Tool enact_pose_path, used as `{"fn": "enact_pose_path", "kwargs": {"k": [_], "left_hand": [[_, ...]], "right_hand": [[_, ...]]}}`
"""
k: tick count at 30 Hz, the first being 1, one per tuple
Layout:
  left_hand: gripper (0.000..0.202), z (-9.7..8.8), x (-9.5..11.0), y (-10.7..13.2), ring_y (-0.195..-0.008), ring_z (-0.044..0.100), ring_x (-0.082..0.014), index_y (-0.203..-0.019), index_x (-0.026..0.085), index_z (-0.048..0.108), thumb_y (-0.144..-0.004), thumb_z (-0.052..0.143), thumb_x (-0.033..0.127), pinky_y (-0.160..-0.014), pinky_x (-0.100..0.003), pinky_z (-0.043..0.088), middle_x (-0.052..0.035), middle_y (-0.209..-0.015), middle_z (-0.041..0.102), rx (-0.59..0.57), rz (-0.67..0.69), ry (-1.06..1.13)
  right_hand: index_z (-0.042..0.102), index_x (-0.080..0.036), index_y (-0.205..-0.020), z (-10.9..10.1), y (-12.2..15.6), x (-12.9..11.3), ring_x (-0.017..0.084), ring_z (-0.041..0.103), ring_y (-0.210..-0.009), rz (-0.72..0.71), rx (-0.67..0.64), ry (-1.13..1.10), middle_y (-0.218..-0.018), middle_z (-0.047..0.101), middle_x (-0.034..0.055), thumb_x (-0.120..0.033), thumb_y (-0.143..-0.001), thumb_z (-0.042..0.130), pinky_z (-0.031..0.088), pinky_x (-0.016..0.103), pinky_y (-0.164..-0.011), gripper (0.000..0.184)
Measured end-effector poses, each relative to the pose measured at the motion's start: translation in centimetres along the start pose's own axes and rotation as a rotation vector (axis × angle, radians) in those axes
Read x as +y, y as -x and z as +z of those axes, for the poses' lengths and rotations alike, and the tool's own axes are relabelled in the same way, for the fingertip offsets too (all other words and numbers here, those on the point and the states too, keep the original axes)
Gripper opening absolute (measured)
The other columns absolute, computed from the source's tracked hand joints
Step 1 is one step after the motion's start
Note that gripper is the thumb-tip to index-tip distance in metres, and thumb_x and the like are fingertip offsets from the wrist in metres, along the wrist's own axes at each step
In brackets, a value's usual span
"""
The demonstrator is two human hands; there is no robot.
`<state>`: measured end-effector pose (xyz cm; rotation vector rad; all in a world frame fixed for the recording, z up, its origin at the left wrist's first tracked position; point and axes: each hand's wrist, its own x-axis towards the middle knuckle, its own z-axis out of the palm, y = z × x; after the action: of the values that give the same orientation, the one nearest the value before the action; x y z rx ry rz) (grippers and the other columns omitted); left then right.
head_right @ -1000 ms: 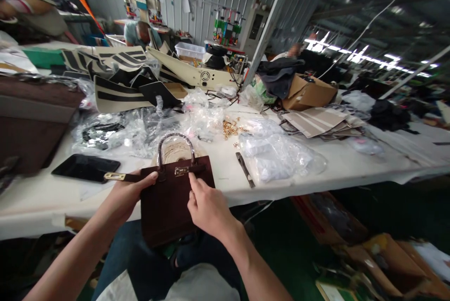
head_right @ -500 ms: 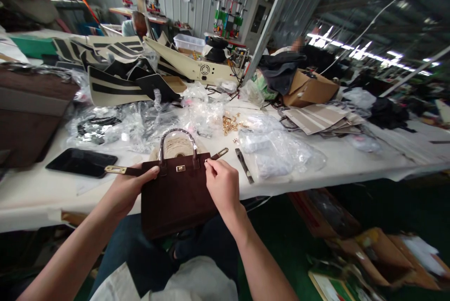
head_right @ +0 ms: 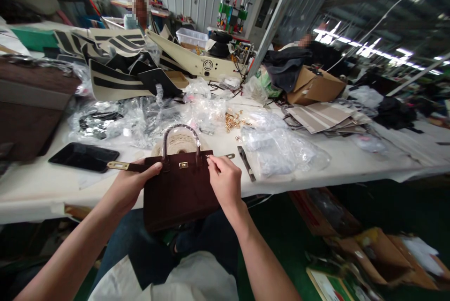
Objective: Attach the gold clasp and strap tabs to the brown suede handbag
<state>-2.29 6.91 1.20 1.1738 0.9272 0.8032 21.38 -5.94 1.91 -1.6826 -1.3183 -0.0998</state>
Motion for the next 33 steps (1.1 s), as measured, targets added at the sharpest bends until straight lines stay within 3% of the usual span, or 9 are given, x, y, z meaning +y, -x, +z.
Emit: {"fn": "enact_pose_path", "kwargs": {"k": [5,11,17,22,28,33], "left_hand": [[0.051,0.2,0.2,0.1,-0.106,0.073,-0.0337,-0.108,0.018,0.088,-0.074,0.095,0.056,-0.092,-0.038,0.056,-0.0103,-0.108,0.086,-0.010,0.014,-0.012],[0.050,0.5,0.1,0.2,-0.106,0.074,-0.0351,-0.104,0.017,0.086,-0.074,0.095,0.056,-0.093,-0.040,0.057,-0.0100,-0.101,0.085,-0.007,0.010,-0.004],[0.051,0.5,-0.4,0.1,-0.108,0.073,-0.0348,-0.111,0.017,0.085,-0.079,0.093,0.056,-0.094,-0.040,0.056,-0.0107,-0.109,0.085,-0.012,0.030,-0.015],[0.046,1.5,-0.6,0.6,-0.106,0.073,-0.0324,-0.112,0.019,0.083,-0.086,0.088,0.056,-0.092,-0.037,0.056,-0.0082,-0.110,0.084,0.062,0.105,-0.048],[0.043,2.3,-1.1,1.0,-0.111,0.072,-0.0340,-0.113,0.021,0.083,-0.092,0.082,0.058,-0.093,-0.036,0.056,-0.0079,-0.114,0.084,0.134,0.197,-0.155],[0.042,2.3,-1.7,1.1,-0.111,0.073,-0.0348,-0.113,0.022,0.081,-0.094,0.080,0.059,-0.092,-0.037,0.055,-0.0080,-0.111,0.084,0.173,0.213,-0.197]], "right_hand": [[0.087,-0.022,-0.109,-0.4,-0.3,0.5,0.023,0.079,-0.080,0.070,-0.069,0.005,-0.098,0.083,0.0083,-0.027,-0.108,0.067,0.062,0.035,-0.076,0.021],[0.086,-0.021,-0.108,-0.3,-0.2,0.6,0.024,0.079,-0.082,0.070,-0.115,0.015,-0.097,0.083,0.0087,-0.025,-0.107,0.065,0.062,0.035,-0.076,0.021],[0.087,-0.020,-0.107,-0.2,-0.3,1.2,0.025,0.079,-0.084,0.060,-0.150,0.029,-0.095,0.083,0.0092,-0.023,-0.105,0.065,0.062,0.035,-0.077,0.022],[0.088,-0.021,-0.101,-0.3,-1.2,1.3,0.025,0.080,-0.087,0.097,-0.190,0.037,-0.097,0.085,0.0086,-0.018,-0.100,0.067,0.064,0.035,-0.083,0.021],[0.088,-0.023,-0.092,-0.4,-2.1,1.7,0.025,0.082,-0.080,0.174,-0.276,0.014,-0.090,0.085,0.0051,-0.018,-0.097,0.071,0.063,0.032,-0.071,0.018],[0.089,-0.022,-0.095,-0.3,-2.4,2.1,0.026,0.083,-0.078,0.220,-0.296,-0.008,-0.089,0.086,0.0054,-0.018,-0.095,0.073,0.062,0.031,-0.067,0.016]]}}
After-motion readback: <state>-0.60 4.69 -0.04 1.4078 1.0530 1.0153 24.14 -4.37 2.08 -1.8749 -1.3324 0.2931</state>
